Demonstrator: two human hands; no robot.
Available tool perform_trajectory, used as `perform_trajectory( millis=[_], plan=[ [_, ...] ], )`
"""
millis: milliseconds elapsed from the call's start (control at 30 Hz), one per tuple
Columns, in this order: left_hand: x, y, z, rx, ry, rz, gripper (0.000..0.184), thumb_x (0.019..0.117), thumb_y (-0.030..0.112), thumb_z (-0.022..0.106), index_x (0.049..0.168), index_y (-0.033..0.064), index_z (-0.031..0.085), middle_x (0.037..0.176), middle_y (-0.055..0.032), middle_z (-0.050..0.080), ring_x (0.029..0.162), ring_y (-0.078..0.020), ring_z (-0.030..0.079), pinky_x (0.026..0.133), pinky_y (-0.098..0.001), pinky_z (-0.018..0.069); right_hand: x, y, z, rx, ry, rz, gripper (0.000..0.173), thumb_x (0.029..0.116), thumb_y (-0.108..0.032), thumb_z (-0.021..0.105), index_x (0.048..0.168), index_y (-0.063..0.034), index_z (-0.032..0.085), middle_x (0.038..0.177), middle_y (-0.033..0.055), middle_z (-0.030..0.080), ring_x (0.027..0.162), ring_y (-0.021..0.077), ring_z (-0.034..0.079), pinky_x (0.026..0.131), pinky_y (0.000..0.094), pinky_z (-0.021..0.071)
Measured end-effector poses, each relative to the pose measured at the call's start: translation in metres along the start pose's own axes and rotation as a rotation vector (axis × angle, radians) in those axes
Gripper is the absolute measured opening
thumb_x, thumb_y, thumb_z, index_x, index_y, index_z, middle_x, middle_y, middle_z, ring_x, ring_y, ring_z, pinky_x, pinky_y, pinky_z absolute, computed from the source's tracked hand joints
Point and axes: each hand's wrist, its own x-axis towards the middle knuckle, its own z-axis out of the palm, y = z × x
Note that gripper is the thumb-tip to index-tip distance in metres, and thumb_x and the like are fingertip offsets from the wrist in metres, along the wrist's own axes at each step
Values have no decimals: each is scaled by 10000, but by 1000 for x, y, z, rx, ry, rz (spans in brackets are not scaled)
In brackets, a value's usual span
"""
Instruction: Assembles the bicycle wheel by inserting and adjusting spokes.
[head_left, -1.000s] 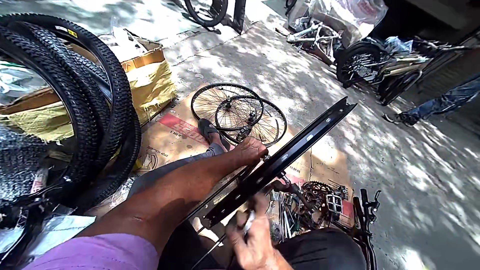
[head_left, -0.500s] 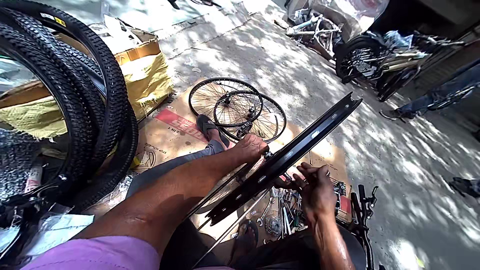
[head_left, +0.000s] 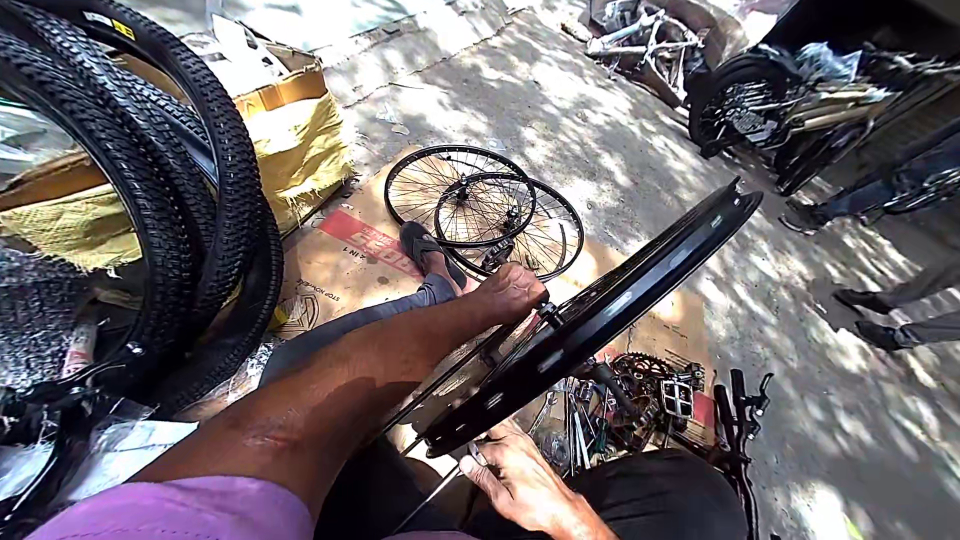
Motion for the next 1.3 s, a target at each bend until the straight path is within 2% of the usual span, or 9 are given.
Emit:
perform_trajectory(
  millis=[67,167,233,500,833,967,1067,1200,1300],
  plan=[
    [2,0,1,-1,-10,-2,195,1005,152,548,962,70,720,899,-128,723,925,-323,701,845,-519,515,-10,18,12,-89,-202,37,494,1081,-408,434,849,-85,729,1281,50,696,1349,170,543,1244,425,278],
    [2,-2,3,-13,-8,8,201,1013,185,558,978,87,731,902,-117,727,938,-316,702,863,-527,516,-14,11,4,85,-88,117,485,1074,-372,483,797,-49,715,1247,84,699,1230,167,614,1085,366,470],
    [4,-4,7,-8,11,15,211,1014,201,552,970,96,730,889,-109,727,931,-311,702,849,-530,519,-15,11,2,119,-11,171,469,1066,-384,498,808,-64,725,1187,72,712,1135,142,647,997,352,520],
    [2,-4,7,-38,24,-12,215,1008,169,551,924,71,723,882,-124,720,926,-321,700,872,-536,519,-23,16,7,119,79,229,448,1063,-416,504,839,-105,737,1066,33,718,998,116,670,895,343,558],
    [4,-3,13,16,37,-18,212,1005,168,544,912,74,710,867,-111,714,902,-302,697,842,-504,515,-30,17,12,125,71,262,429,1056,-410,519,845,-114,747,1122,35,726,1082,116,666,956,349,552],
    [3,-2,15,11,22,-33,193,1005,155,549,953,67,713,915,-117,723,956,-306,693,880,-503,508,-30,10,17,81,45,287,472,1023,-509,547,848,-105,718,1066,78,682,1117,166,623,980,354,513],
    [-1,-3,16,0,49,-21,227,1021,142,510,974,74,722,924,-111,727,981,-300,691,910,-495,506,-27,1,23,42,-14,287,503,1073,-467,417,918,-75,692,1130,148,625,1198,250,561,1054,399,450],
    [-9,-5,20,-59,136,24,218,1023,140,531,1103,123,734,1056,-67,745,1130,-282,661,977,-469,497,-16,-2,34,-117,-22,300,452,1062,-438,449,942,-86,706,1013,120,601,1046,249,600,888,379,524],
    [-20,-7,24,-159,166,45,335,1030,109,511,1317,129,682,1375,-73,665,1416,-314,494,1169,-464,389,-12,2,49,-195,-17,281,411,1032,-459,521,986,-117,745,992,106,630,1012,241,626,846,374,548]
  ],
)
